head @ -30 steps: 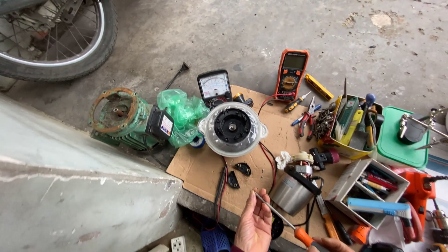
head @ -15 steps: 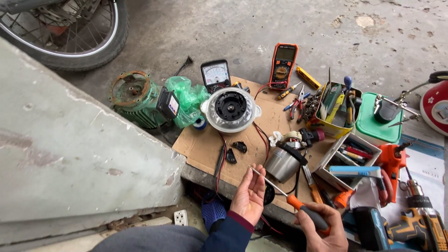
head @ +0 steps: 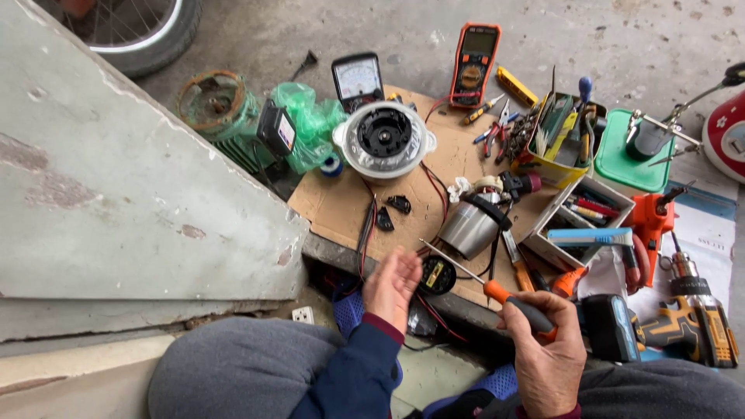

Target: The person is connecting and adjusting wires on a small motor assembly, using a screwdriver for precision and checking a gauge.

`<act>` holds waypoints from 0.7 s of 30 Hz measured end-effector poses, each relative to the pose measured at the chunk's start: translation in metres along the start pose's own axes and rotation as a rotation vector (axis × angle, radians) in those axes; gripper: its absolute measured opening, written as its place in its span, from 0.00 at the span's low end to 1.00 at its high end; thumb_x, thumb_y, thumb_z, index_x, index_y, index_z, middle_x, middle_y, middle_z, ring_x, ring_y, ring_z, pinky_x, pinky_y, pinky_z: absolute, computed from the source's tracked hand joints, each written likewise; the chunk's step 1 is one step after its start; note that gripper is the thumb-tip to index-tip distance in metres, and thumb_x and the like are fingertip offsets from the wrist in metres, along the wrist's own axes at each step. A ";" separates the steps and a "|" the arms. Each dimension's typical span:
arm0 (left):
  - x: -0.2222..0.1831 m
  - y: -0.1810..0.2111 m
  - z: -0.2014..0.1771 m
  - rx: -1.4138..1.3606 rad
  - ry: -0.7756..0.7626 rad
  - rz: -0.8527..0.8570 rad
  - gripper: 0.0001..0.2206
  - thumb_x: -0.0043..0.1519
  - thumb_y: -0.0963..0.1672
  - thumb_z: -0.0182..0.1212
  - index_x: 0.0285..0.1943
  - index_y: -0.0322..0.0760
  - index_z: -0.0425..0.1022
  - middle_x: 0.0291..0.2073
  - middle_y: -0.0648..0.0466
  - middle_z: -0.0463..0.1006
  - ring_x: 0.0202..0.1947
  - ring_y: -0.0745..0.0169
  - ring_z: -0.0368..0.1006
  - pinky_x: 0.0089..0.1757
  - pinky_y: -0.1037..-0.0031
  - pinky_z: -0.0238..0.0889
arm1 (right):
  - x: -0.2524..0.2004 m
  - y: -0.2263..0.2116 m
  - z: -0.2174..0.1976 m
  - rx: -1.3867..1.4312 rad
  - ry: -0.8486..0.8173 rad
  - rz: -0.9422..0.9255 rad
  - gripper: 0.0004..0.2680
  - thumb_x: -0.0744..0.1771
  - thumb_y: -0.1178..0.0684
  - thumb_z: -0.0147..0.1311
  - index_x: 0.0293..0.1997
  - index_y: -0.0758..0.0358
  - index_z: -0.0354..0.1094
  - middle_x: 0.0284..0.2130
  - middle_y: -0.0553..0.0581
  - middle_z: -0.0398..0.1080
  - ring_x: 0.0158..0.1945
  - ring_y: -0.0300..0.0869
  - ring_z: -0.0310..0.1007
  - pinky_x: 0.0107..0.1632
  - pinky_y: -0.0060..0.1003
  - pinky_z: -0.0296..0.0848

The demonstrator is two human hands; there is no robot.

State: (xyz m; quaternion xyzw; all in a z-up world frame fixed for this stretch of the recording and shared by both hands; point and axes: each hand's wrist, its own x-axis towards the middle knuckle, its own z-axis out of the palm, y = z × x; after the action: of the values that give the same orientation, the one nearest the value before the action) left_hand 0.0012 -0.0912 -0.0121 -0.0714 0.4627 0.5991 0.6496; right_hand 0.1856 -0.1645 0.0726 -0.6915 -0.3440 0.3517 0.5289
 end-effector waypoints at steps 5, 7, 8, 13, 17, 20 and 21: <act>0.072 -0.036 -0.067 0.362 0.246 0.187 0.20 0.68 0.46 0.61 0.68 0.34 0.81 0.54 0.41 0.87 0.52 0.52 0.84 0.52 0.64 0.80 | 0.003 0.014 -0.004 -0.046 -0.023 -0.027 0.09 0.69 0.62 0.64 0.53 0.64 0.68 0.36 0.62 0.78 0.32 0.43 0.81 0.43 0.33 0.81; 0.081 -0.053 -0.079 0.497 0.187 0.028 0.25 0.65 0.44 0.66 0.74 0.35 0.77 0.61 0.43 0.84 0.56 0.54 0.82 0.55 0.64 0.79 | 0.005 0.020 -0.004 -0.032 -0.026 -0.028 0.10 0.69 0.63 0.64 0.53 0.64 0.67 0.33 0.61 0.76 0.29 0.42 0.77 0.38 0.31 0.78; 0.078 -0.055 -0.079 0.495 0.192 0.020 0.25 0.65 0.44 0.66 0.74 0.35 0.77 0.61 0.43 0.84 0.56 0.54 0.82 0.55 0.64 0.79 | 0.005 0.020 -0.004 -0.039 -0.028 -0.023 0.10 0.69 0.63 0.64 0.53 0.64 0.67 0.33 0.61 0.76 0.29 0.42 0.77 0.38 0.31 0.78; 0.065 -0.056 -0.065 0.615 0.148 -0.095 0.35 0.59 0.44 0.68 0.80 0.36 0.68 0.73 0.41 0.76 0.69 0.46 0.78 0.63 0.63 0.75 | 0.007 0.028 -0.008 -0.194 -0.040 -0.030 0.10 0.68 0.59 0.66 0.52 0.63 0.68 0.30 0.59 0.75 0.26 0.40 0.76 0.36 0.32 0.75; 0.057 -0.053 -0.055 0.697 0.152 -0.075 0.36 0.56 0.45 0.66 0.79 0.38 0.70 0.63 0.49 0.81 0.57 0.60 0.80 0.53 0.68 0.77 | 0.007 0.028 -0.007 -0.221 -0.039 -0.032 0.09 0.69 0.59 0.65 0.51 0.63 0.69 0.30 0.58 0.76 0.25 0.39 0.76 0.35 0.31 0.75; 0.056 -0.050 -0.054 0.965 0.168 0.053 0.32 0.51 0.47 0.65 0.70 0.44 0.80 0.60 0.53 0.86 0.60 0.61 0.80 0.60 0.71 0.71 | 0.007 0.024 -0.007 -0.209 -0.029 -0.027 0.09 0.68 0.59 0.65 0.51 0.62 0.68 0.29 0.58 0.74 0.25 0.39 0.75 0.33 0.31 0.73; 0.051 -0.047 -0.051 1.009 0.134 0.056 0.33 0.52 0.48 0.64 0.73 0.45 0.77 0.63 0.54 0.82 0.57 0.62 0.79 0.58 0.71 0.72 | 0.005 0.020 -0.006 -0.218 -0.023 -0.014 0.09 0.68 0.60 0.65 0.51 0.62 0.69 0.31 0.58 0.74 0.25 0.39 0.74 0.33 0.31 0.74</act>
State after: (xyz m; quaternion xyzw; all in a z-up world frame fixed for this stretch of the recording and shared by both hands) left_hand 0.0073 -0.1002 -0.0975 0.2252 0.7367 0.3123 0.5559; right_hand 0.1952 -0.1677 0.0536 -0.7382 -0.3913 0.3166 0.4491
